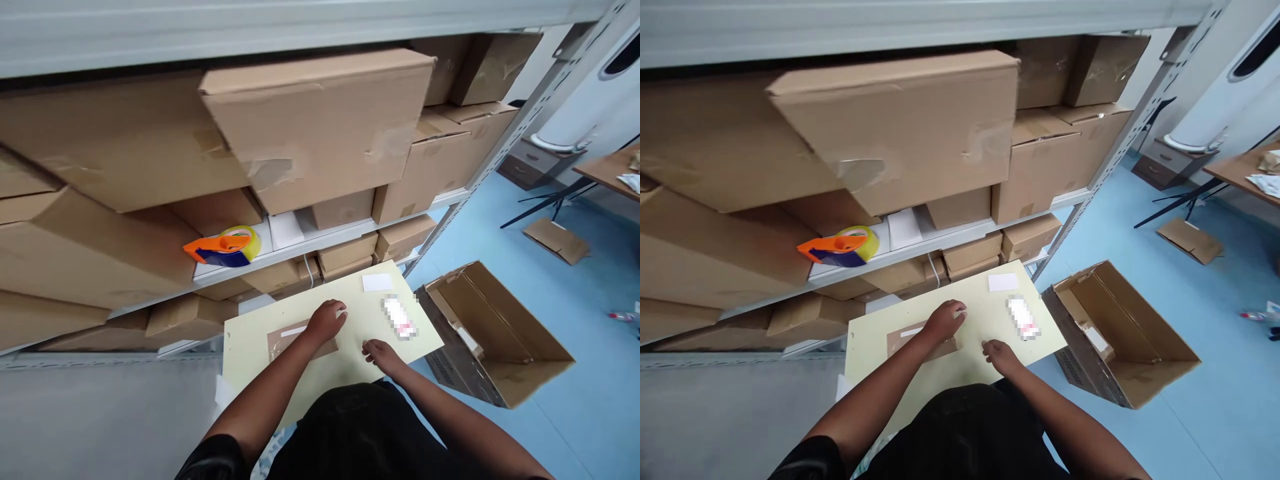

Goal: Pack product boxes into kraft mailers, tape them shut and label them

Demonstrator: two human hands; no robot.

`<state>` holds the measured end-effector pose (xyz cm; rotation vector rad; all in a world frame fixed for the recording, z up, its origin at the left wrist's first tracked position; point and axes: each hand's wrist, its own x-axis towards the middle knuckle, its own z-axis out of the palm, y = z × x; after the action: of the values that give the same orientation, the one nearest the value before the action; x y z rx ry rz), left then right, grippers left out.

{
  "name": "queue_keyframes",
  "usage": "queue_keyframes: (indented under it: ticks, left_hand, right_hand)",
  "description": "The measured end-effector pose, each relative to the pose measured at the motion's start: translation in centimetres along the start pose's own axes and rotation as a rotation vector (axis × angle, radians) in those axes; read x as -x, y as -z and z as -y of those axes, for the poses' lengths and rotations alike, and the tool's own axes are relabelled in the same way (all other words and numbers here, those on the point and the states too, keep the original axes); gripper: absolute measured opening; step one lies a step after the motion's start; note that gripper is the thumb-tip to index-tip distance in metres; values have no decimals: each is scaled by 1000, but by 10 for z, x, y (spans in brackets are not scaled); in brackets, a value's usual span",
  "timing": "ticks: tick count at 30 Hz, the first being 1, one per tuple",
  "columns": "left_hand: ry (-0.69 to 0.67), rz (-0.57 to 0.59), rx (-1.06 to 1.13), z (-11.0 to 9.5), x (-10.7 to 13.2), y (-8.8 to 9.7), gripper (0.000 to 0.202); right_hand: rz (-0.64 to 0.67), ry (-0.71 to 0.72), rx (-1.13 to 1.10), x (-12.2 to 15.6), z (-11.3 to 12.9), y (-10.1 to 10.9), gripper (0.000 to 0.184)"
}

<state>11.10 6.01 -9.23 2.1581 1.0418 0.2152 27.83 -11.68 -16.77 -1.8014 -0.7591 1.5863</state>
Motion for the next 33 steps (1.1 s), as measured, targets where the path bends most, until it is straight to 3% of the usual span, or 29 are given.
queue_keyframes:
  ticks: [7,11,14,21,33]
  left_hand:
    - [-6,235,-235,-38,-115,-74,22]
    - [-35,285,-302,-42,-174,-116,20]
    - [-52,305,-369,-39,-200,-136,21]
    - [-104,340,-480,-27,-212,-143,22]
    - [-189,337,-561,-21,-209,-141,30]
  right_hand:
    - [138,6,-33,-12,0,44,42]
    - [107,23,-119,-13,-3,63,37]
    - [87,38,-185,-8,-8,74,36]
    - [70,-4,-260,-3,-21,80,38]
    - [47,-27,-293,-5,-13,90,40]
